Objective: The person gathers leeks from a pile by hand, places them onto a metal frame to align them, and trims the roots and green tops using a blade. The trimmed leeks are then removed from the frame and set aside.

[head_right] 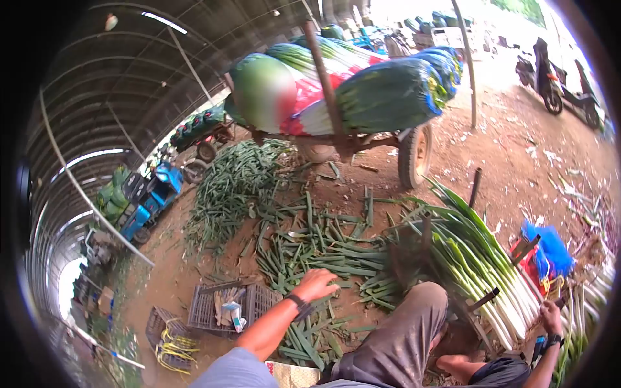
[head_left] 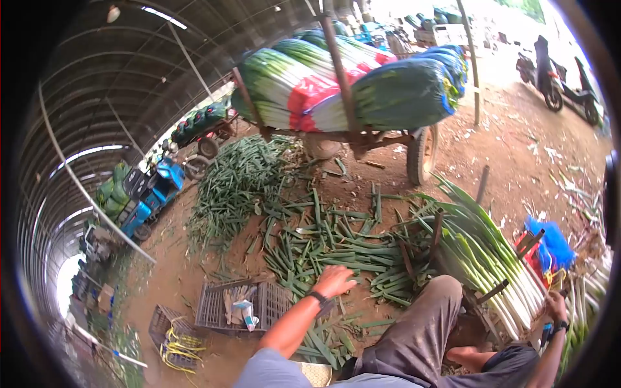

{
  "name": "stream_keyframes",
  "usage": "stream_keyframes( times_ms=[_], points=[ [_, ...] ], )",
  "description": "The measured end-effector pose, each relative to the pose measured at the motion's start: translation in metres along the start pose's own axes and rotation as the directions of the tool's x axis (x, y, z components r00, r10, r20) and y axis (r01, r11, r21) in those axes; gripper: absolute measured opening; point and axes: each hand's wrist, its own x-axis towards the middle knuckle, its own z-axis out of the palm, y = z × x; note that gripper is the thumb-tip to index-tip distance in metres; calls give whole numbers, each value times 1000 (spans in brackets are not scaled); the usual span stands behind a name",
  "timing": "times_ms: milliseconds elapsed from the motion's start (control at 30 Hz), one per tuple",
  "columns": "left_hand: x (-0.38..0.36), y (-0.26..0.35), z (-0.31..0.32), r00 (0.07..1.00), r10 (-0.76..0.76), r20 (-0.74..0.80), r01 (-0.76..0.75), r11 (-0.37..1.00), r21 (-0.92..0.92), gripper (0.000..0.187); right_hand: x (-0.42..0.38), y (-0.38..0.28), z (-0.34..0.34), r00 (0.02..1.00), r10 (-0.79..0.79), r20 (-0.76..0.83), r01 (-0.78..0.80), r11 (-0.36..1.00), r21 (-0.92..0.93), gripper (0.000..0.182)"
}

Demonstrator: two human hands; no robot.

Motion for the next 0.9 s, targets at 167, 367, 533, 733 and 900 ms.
stream_keyframes(
  times_ms=[167,367,533,733,900],
  points=[
    [-98,-79,16,941,-258,-219,292,946,141,52,-31,-76,26,991,89,102,-109,973,206,43],
    [-161,-123,52,871,-430,-238,461,883,89,63,-41,-79,8,969,106,221,-201,861,467,37],
    [-176,-140,87,848,-484,-215,499,866,23,70,-85,-71,-29,963,269,24,-253,869,426,34],
    [-182,-155,121,835,-501,-225,516,857,8,67,-154,-27,-26,910,392,-138,-330,884,332,38],
    [-194,-166,136,840,-473,-266,491,871,3,64,-162,-41,-19,898,414,-147,-347,874,340,39]
  ],
)
